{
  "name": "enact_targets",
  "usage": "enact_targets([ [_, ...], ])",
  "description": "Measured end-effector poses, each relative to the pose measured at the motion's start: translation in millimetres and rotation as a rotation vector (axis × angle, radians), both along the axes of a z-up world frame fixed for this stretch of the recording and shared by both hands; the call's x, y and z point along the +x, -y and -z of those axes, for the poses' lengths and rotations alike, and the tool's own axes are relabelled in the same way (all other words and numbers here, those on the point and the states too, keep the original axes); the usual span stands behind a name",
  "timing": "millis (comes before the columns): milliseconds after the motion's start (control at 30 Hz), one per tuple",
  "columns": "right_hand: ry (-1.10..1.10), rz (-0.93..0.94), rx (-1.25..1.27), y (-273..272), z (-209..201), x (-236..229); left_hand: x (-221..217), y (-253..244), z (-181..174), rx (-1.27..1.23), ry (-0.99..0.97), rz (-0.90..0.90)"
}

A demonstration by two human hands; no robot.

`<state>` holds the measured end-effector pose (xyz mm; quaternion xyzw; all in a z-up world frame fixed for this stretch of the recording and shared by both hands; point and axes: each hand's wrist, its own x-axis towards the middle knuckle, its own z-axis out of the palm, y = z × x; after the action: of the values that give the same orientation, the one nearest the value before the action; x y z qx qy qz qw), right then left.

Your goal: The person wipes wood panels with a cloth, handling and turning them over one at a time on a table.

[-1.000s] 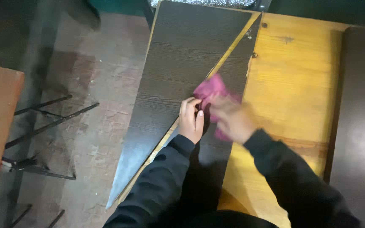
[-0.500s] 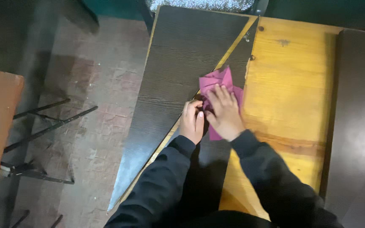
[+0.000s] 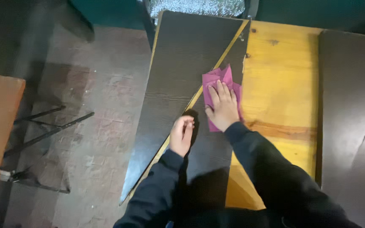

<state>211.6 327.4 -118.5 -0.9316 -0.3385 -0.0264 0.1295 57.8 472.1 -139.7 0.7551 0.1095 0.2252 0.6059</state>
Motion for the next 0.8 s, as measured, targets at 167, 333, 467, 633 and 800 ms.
enact_targets([
  [167, 0.041, -0.273, 0.036, 0.1, 3.1, -56.5, -47.2, -11.4, -13.9, 0.276, -0.03, 0.072],
  [333, -0.048, -0.683, 0.025, 40.2, -23.6, -47.0, -45.5, -11.3, -6.7, 0.374, 0.009, 0.101],
  [467, 0.089, -0.396, -0.043, 35.0, -9.3, -36.0, -46.6, -9.7, -14.9, 0.39, -0.012, 0.121],
  [633, 0.098, 0.076, -0.033, 10.1, -11.3, -85.2, -42.5, -7.8, -8.1, 0.465, 0.031, 0.146],
  [800, 0.105, -0.535, 0.064, 39.6, 6.6, -93.7, -42.8, -10.6, 1.1, 0.448, 0.042, 0.11],
])
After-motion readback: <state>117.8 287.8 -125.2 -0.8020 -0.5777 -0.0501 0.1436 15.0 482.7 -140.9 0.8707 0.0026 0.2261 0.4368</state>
